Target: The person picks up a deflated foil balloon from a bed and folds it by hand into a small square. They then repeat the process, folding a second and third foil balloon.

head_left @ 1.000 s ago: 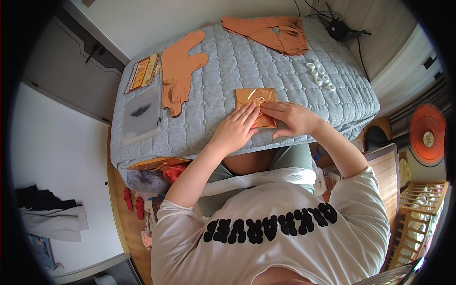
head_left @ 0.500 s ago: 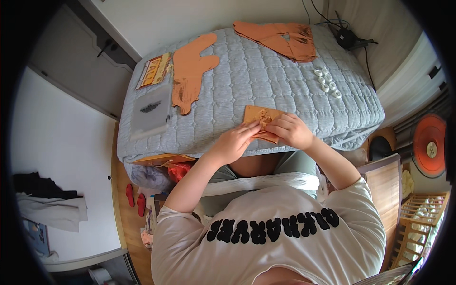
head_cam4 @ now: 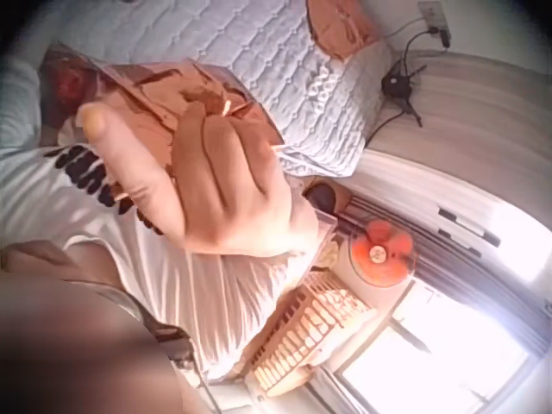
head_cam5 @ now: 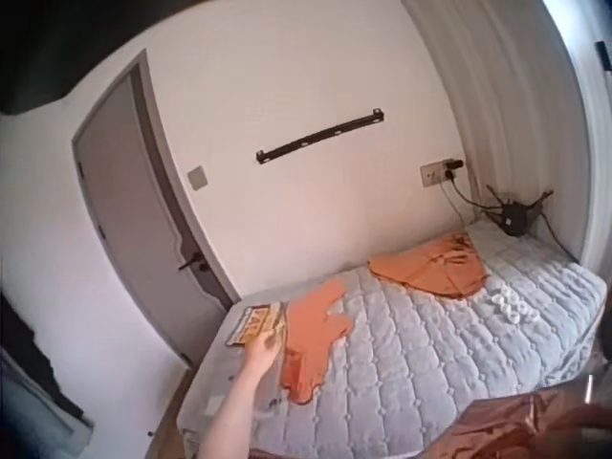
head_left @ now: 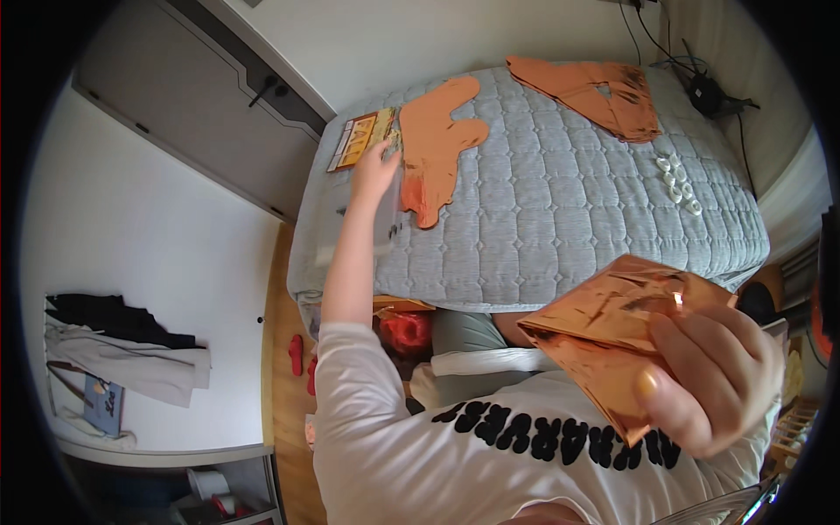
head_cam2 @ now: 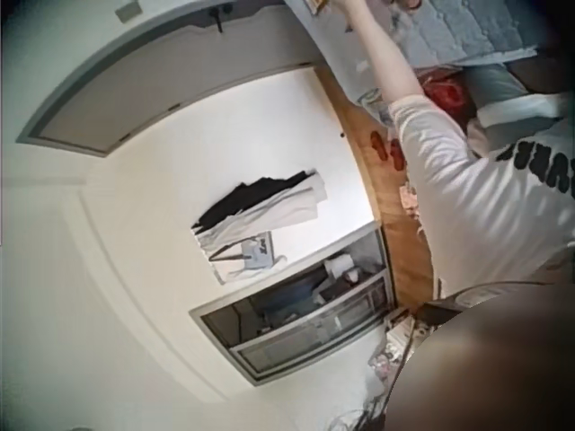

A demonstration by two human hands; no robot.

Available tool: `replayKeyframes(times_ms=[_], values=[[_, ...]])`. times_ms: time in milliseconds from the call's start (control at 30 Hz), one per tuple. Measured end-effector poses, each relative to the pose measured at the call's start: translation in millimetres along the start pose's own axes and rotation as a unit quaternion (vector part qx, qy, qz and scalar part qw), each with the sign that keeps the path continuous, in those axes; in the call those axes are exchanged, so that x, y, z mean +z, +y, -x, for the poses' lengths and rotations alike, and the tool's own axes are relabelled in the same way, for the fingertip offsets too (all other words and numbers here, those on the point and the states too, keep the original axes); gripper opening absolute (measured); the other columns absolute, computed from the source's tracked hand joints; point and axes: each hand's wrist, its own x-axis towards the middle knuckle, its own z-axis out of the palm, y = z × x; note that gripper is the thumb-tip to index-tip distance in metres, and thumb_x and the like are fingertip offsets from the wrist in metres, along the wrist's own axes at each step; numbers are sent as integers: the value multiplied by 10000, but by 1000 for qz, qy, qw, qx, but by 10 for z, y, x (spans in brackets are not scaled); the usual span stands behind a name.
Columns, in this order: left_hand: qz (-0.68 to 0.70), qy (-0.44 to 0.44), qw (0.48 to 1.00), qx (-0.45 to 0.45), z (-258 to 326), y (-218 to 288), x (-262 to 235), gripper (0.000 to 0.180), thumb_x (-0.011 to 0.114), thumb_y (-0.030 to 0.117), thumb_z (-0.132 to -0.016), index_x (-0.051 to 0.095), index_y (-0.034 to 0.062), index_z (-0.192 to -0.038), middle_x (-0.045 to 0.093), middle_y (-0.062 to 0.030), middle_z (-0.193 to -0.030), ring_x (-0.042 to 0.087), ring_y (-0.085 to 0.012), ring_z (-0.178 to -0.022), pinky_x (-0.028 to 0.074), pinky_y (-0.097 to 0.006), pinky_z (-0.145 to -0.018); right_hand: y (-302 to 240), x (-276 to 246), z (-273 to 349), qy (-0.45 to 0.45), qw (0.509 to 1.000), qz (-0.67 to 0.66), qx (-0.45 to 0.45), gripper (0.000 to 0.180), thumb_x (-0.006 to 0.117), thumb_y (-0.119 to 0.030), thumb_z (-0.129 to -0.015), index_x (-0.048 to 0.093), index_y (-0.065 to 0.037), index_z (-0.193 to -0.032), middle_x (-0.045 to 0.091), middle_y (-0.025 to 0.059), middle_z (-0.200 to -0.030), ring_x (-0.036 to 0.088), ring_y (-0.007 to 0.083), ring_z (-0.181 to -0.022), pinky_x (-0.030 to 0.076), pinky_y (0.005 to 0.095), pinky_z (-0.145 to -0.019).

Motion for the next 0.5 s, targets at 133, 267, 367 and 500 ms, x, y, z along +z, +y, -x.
replayKeyframes(times_ms=[133,267,367,500], values=[[-194,5,979,-60,-414,-561,158,580,744,464,-840,668,33,-1220,668,-187,-1273,618,-336,-1215,498,-452,-1015,-205,-232,-126,-14,992,39,120,486,421,-381,-1056,610,42,-1202,709,208,-831,651,311,-694,551,440,-649],[-239,-27,966,-90,-652,-685,285,580,739,500,-836,676,55,-1202,688,-175,-1241,646,-345,-1168,523,-468,-970,-284,-243,-116,-4,988,44,149,560,361,-424,-1060,622,63,-1152,712,213,-851,648,320,-690,548,445,-650],[-220,-92,962,-133,-756,-699,325,569,731,512,-839,687,72,-1197,688,-171,-1249,651,-345,-1165,531,-470,-952,-249,-224,-80,4,986,47,159,644,301,-466,-1064,634,84,-1102,715,218,-872,645,329,-686,545,449,-650],[-183,-60,974,-117,-760,-880,247,529,708,497,-855,715,93,-1197,716,-140,-1210,675,-330,-1126,536,-454,-941,-162,-260,-29,35,987,52,146,767,221,-523,-1070,650,112,-1035,718,225,-900,641,341,-681,541,455,-651]])
